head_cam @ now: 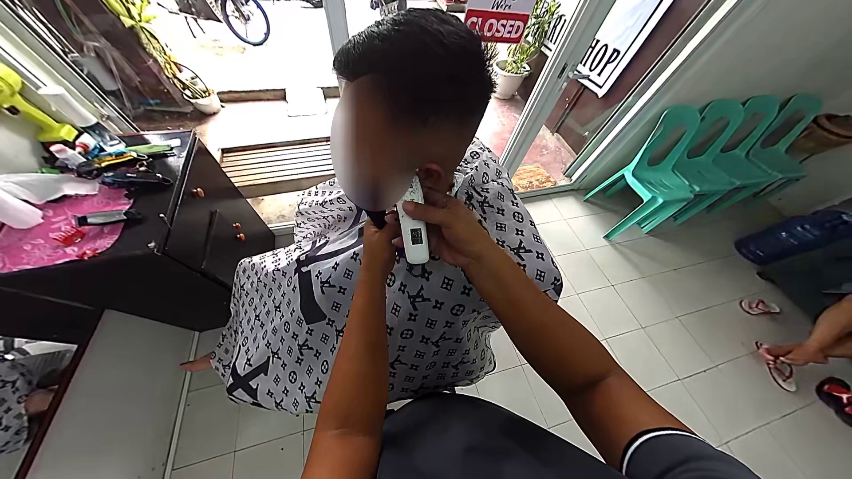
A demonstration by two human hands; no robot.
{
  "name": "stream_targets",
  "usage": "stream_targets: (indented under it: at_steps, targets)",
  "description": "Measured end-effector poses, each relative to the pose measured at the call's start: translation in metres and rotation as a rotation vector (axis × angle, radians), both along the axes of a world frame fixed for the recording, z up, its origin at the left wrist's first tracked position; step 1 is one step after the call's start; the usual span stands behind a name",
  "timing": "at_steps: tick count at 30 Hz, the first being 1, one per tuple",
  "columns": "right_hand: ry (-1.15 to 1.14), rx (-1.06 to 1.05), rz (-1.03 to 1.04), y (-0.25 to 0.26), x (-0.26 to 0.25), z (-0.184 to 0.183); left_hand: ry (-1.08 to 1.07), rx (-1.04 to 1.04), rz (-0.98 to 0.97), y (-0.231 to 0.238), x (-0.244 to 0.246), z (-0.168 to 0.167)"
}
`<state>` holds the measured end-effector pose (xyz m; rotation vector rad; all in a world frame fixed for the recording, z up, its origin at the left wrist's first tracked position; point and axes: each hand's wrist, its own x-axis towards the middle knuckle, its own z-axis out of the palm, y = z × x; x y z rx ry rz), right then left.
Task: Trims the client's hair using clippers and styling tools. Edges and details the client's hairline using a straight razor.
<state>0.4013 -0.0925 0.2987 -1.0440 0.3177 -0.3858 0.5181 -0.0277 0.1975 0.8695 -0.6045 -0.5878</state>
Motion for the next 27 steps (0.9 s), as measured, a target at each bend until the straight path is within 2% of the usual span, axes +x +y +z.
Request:
stream_targets:
  at_steps: [2,6,10,14,18,23,27]
  targets:
    - [-0.010,0.030,0.012,-0.0009,0.0006,-0.0014,-0.017,0.009,0.014,-0.0006,0.0007,-0.0007]
    - [-0.117,-0.045,-0.039,0.0035,0.0024,-0.0017,-0.048,-0.006,0.021,0.0015,-0.0003,0.0010]
    - [-0.043,0.096,0.003,0.0017,0.0025,-0.0023,-0.076,0.015,0.031,0.0014,0.0021,-0.0013]
    - [-0.148,0.021,-0.044,0.0054,0.0028,-0.0006,-0.079,-0.001,0.047,0.0002,0.0015,-0.0040]
    - [-0.065,0.143,0.028,0.0030,0.0039,-0.0079,-0.083,0.022,0.030,0.0015,0.0033,-0.0037]
    - [-0.113,0.088,-0.020,0.0060,0.0040,-0.0036,-0.062,-0.032,0.021,0.0021,0.0019,-0.0037]
    - [-0.073,0.128,0.015,0.0028,0.0059,-0.0079,-0.060,0.038,0.044,0.0013,0.0024,-0.0021]
